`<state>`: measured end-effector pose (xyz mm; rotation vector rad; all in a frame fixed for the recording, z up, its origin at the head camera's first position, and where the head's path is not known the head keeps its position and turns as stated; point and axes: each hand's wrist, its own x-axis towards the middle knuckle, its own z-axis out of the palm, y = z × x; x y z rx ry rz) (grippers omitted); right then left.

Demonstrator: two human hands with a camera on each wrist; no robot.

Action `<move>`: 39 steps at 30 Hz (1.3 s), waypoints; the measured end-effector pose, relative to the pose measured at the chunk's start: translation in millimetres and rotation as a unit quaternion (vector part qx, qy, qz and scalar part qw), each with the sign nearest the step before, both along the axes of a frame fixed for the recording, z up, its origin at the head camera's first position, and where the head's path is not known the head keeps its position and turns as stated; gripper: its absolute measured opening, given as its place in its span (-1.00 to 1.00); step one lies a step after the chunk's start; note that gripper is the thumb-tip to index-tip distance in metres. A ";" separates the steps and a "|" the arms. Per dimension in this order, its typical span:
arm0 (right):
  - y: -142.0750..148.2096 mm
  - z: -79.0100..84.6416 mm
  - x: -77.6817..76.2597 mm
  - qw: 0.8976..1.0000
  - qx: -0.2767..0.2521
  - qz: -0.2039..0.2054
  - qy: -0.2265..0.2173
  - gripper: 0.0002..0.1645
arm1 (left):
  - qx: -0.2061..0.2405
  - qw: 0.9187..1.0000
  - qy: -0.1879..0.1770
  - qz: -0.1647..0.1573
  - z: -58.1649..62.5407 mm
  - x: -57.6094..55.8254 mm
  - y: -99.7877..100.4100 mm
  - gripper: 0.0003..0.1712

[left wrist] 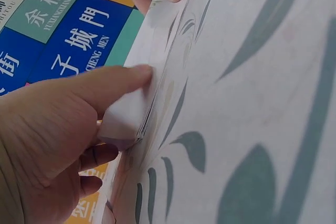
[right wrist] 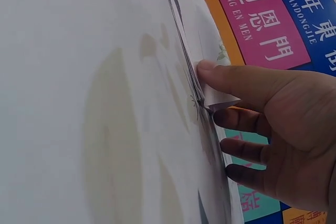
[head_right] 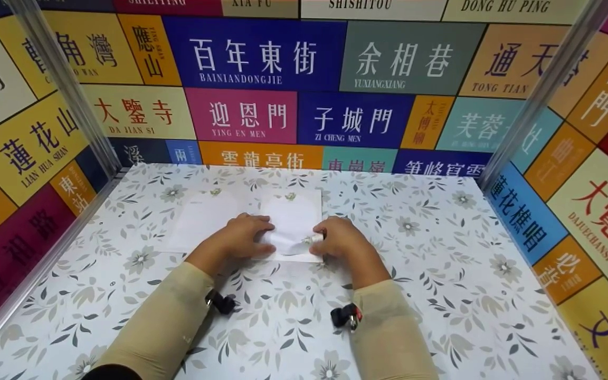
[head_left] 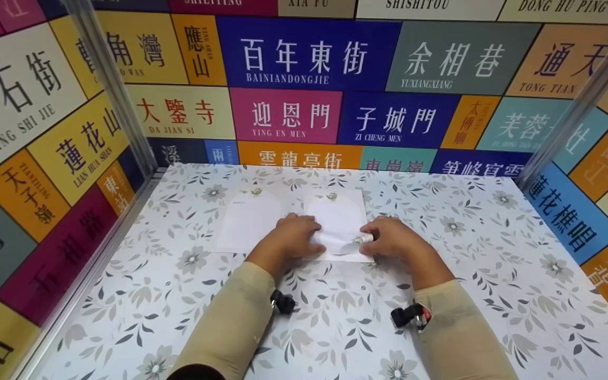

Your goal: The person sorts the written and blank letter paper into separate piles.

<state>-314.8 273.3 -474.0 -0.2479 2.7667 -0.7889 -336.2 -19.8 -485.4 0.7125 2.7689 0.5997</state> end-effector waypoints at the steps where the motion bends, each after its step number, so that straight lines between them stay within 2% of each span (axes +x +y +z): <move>1: 0.2 0.4 0.1 1.000 -0.003 -0.003 -0.004 -0.30 | 0.000 1.000 -0.002 0.002 0.5 0.2 0.1 -0.28; 7: -1.4 5.8 1.9 0.999 -0.012 -0.026 -0.025 -0.17 | 0.022 0.999 -0.025 0.032 2.2 -0.1 0.7 -0.22; 11: -3.7 7.5 0.5 0.999 -0.008 -0.047 -0.022 -0.17 | 0.058 0.995 -0.030 0.077 2.6 -1.6 3.9 -0.28; 15: -5.9 7.6 -2.2 0.997 -0.020 -0.076 -0.013 -0.23 | 0.117 0.979 -0.061 0.153 4.3 -4.0 8.6 -0.35; 18: -8.2 7.8 -4.4 0.992 -0.055 -0.112 -0.029 -0.29 | 0.149 0.963 -0.091 0.205 6.6 -5.2 11.2 -0.37; 19: -9.1 7.9 -5.1 0.989 -0.069 -0.123 -0.038 -0.30 | 0.155 0.960 -0.093 0.215 7.0 -5.4 11.7 -0.38; 21: -10.4 7.8 -5.9 0.984 -0.092 -0.140 -0.052 -0.33 | 0.163 0.956 -0.091 0.225 7.3 -5.3 12.2 -0.39; 23: -11.4 6.8 -6.2 0.980 -0.115 -0.149 -0.060 -0.33 | 0.166 0.957 -0.077 0.227 6.9 -4.5 12.0 -0.39; 27: -12.7 4.4 -6.8 0.974 -0.148 -0.161 -0.059 -0.33 | 0.178 0.954 -0.066 0.232 6.0 -1.8 11.1 -0.40; 32: -13.0 2.9 -8.4 0.970 -0.161 -0.170 -0.058 -0.33 | 0.198 0.944 -0.092 0.249 6.6 0.1 11.0 -0.39; 35: -13.6 2.2 -9.1 0.970 -0.157 -0.173 -0.061 -0.33 | 0.199 0.940 -0.106 0.255 7.3 0.3 11.6 -0.36; 39: -14.0 2.6 -8.8 0.968 -0.163 -0.182 -0.063 -0.34 | 0.189 0.943 -0.110 0.252 7.9 0.4 12.2 -0.34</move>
